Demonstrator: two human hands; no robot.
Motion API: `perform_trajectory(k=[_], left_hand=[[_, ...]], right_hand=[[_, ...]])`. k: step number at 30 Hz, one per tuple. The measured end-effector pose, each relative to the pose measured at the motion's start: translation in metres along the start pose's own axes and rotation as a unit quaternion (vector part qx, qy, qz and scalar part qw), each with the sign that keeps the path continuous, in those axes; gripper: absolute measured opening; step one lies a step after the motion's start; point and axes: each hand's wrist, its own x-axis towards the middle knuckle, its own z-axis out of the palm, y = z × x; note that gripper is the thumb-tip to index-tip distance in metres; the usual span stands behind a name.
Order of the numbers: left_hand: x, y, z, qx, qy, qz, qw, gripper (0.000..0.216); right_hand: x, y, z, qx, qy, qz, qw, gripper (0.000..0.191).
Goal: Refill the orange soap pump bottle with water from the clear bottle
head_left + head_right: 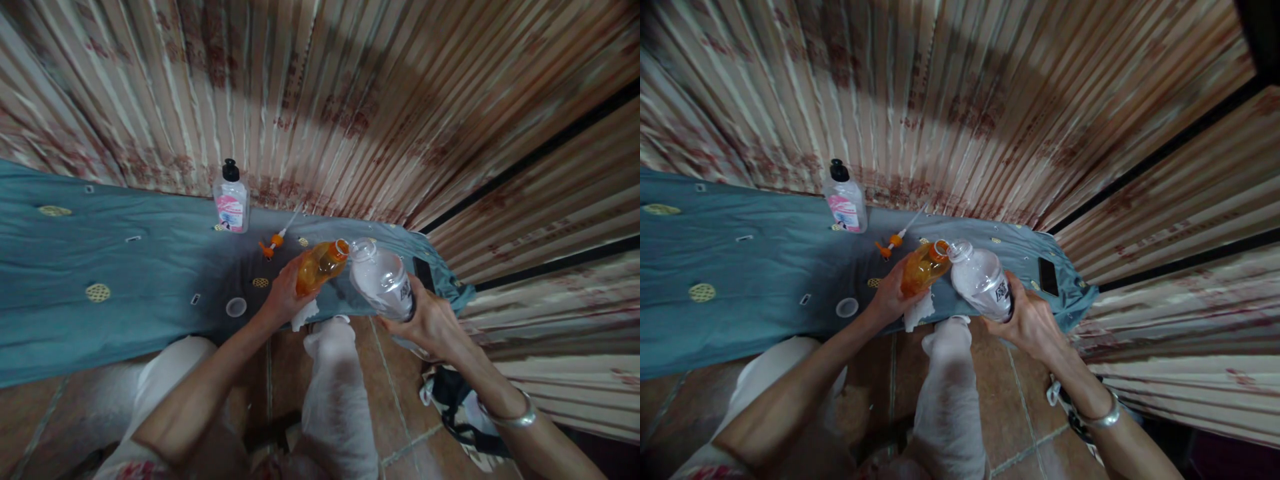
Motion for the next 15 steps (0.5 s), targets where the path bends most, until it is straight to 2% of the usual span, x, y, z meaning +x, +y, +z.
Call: perform_trajectory(k=[4, 15], left_hand=[[-0.001, 0.0, 0.002, 0.014, 0.002, 0.016, 1.0, 0.073], [-0.001, 0.002, 0.003, 0.03, -0.014, 0.0, 0.999, 0.077]], right_hand=[[-0.003, 0.003, -0.005, -0.015, -0.006, -0.018, 1.0, 0.085], [-0.007, 0.008, -0.015, -0.047, -0.007, -0.042, 0.998, 0.079]])
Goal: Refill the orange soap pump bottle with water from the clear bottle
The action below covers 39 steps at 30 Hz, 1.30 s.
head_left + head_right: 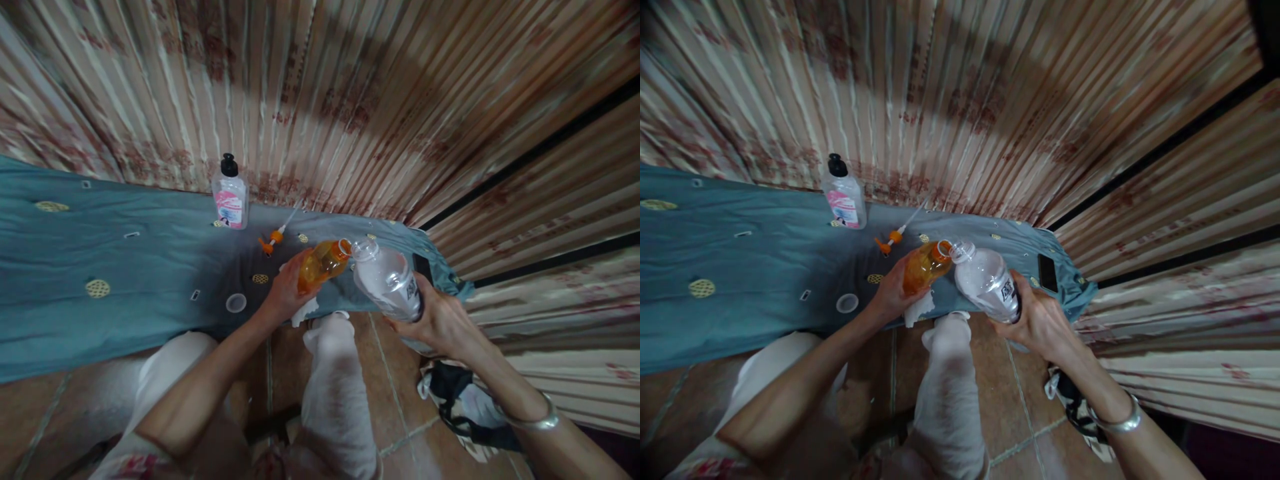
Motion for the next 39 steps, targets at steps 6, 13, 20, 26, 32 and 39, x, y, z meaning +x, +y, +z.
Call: perform_trajectory(k=[6, 13, 20, 26, 32, 39], left_hand=[[-0.001, -0.001, 0.001, 0.016, 0.006, 0.031, 0.999, 0.076], [-0.001, -0.004, 0.004, 0.031, 0.017, 0.043, 0.998, 0.076], [-0.001, -0.004, 0.006, 0.016, 0.025, 0.04, 0.999, 0.075], [0.001, -0.006, 0.006, -0.01, 0.026, 0.02, 0.999, 0.075], [0.005, -0.007, 0.004, -0.039, 0.018, -0.016, 0.999, 0.073], [0.012, -0.017, 0.001, -0.089, 0.016, -0.022, 0.996, 0.076]], right_hand=[[0.001, 0.001, -0.005, -0.018, -0.006, -0.029, 0.999, 0.077], [0.004, -0.001, -0.014, -0.031, -0.023, -0.047, 0.998, 0.072], [0.008, -0.001, -0.019, -0.029, -0.04, -0.046, 0.998, 0.073], [0.014, -0.002, -0.02, -0.026, -0.052, -0.037, 0.998, 0.074], [0.026, 0.0, -0.017, -0.035, -0.05, -0.035, 0.997, 0.076], [0.041, -0.005, -0.018, -0.011, -0.057, -0.023, 0.998, 0.078]])
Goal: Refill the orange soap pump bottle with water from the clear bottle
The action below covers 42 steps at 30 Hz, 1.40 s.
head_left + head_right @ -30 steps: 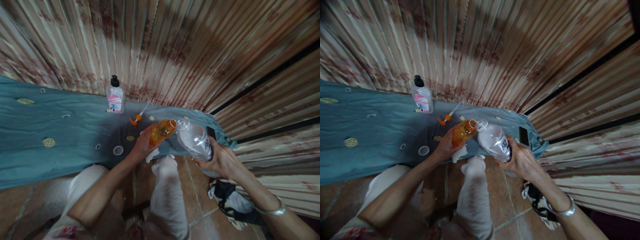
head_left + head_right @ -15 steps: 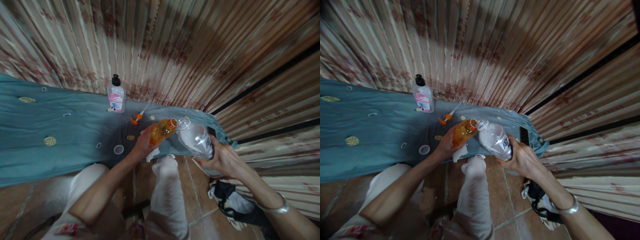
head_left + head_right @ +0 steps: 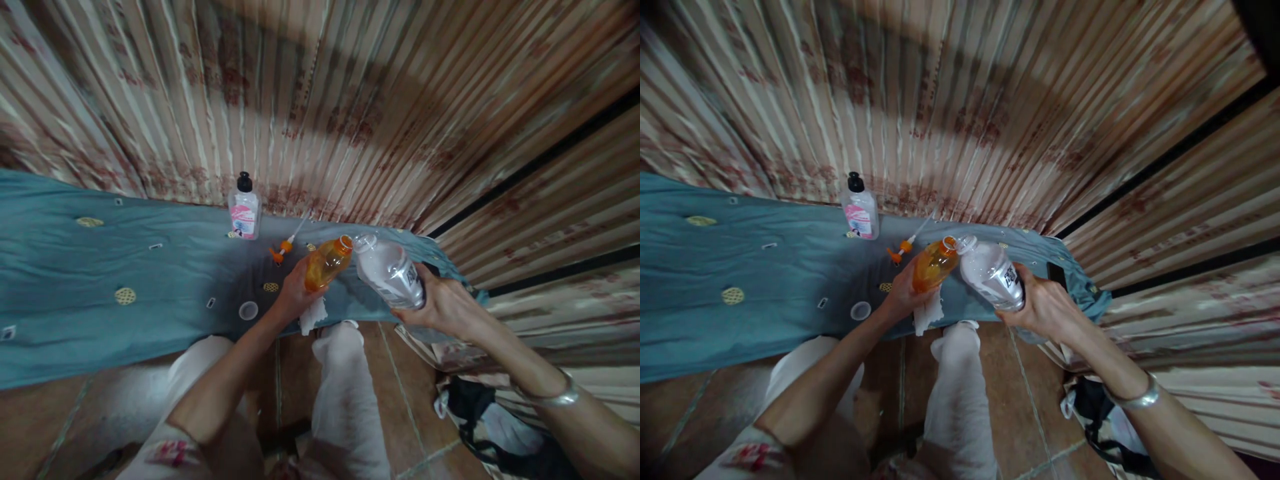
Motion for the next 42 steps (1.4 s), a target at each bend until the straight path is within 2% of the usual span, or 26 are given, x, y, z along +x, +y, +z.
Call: perform_trajectory(k=[7, 16, 19, 32, 42], left_hand=[[0.003, -0.007, -0.006, -0.007, 0.006, -0.017, 1.0, 0.078], [0.007, -0.013, -0.008, 0.0, 0.022, -0.01, 1.0, 0.078], [0.007, -0.014, -0.007, -0.008, 0.025, -0.016, 1.0, 0.079], [0.008, -0.009, -0.008, 0.007, 0.008, -0.013, 1.0, 0.076], [0.007, -0.013, -0.007, 0.002, 0.011, -0.004, 1.0, 0.08]], right_hand=[[0.012, -0.004, -0.005, 0.03, -0.021, -0.016, 0.999, 0.08], [0.019, -0.01, -0.01, 0.04, -0.03, -0.031, 0.998, 0.068], [0.019, -0.01, -0.011, 0.047, -0.031, -0.033, 0.998, 0.07], [0.02, 0.001, -0.012, 0.032, -0.024, -0.051, 0.998, 0.069], [0.021, -0.003, -0.018, 0.007, -0.03, -0.043, 0.999, 0.072]])
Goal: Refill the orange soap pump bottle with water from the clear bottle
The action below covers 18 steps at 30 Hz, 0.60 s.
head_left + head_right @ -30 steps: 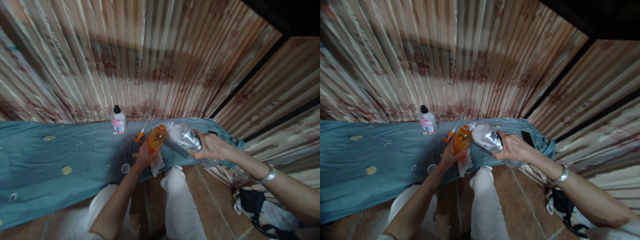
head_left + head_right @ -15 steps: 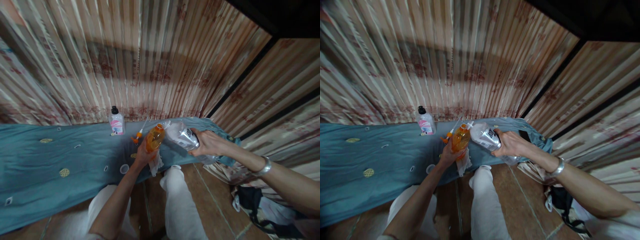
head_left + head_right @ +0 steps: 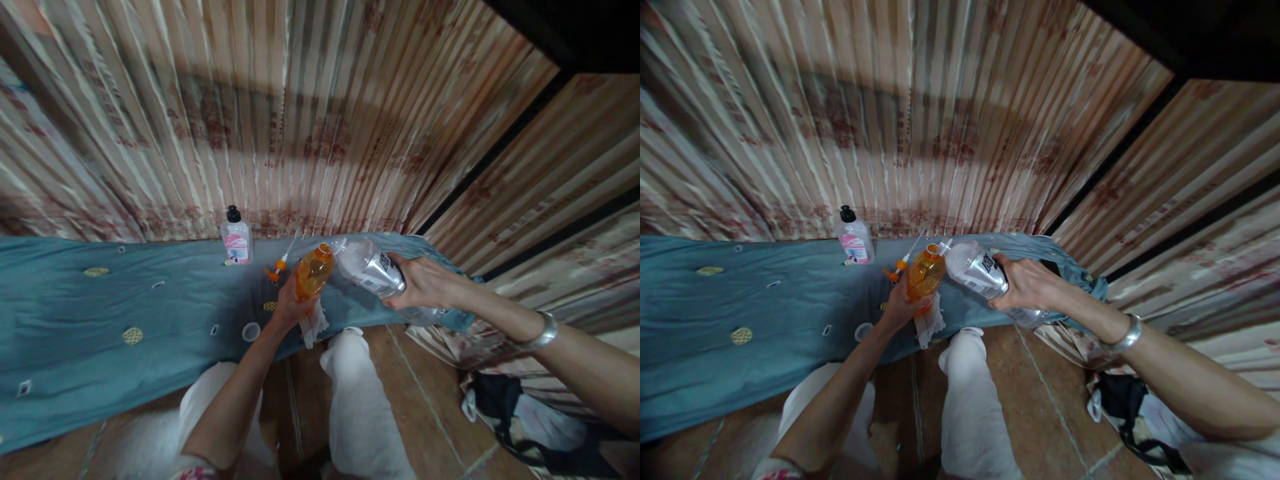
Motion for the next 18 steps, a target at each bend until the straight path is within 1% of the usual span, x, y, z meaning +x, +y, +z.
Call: perform_trajectory(k=[9, 14, 18], left_hand=[[0.0002, 0.0035, -0.0017, 0.008, -0.013, -0.016, 1.0, 0.079], [0.0009, 0.005, -0.0013, 0.012, -0.019, -0.013, 1.0, 0.077], [0.0009, 0.0038, 0.0001, -0.003, -0.011, -0.003, 1.0, 0.077]], right_hand=[[0.0, -0.001, -0.0025, 0.0, -0.011, 0.011, 1.0, 0.071], [0.0006, 0.003, -0.0028, 0.011, -0.005, -0.005, 1.0, 0.069], [0.0005, 0.0052, -0.0023, 0.01, 0.003, -0.019, 1.0, 0.065]])
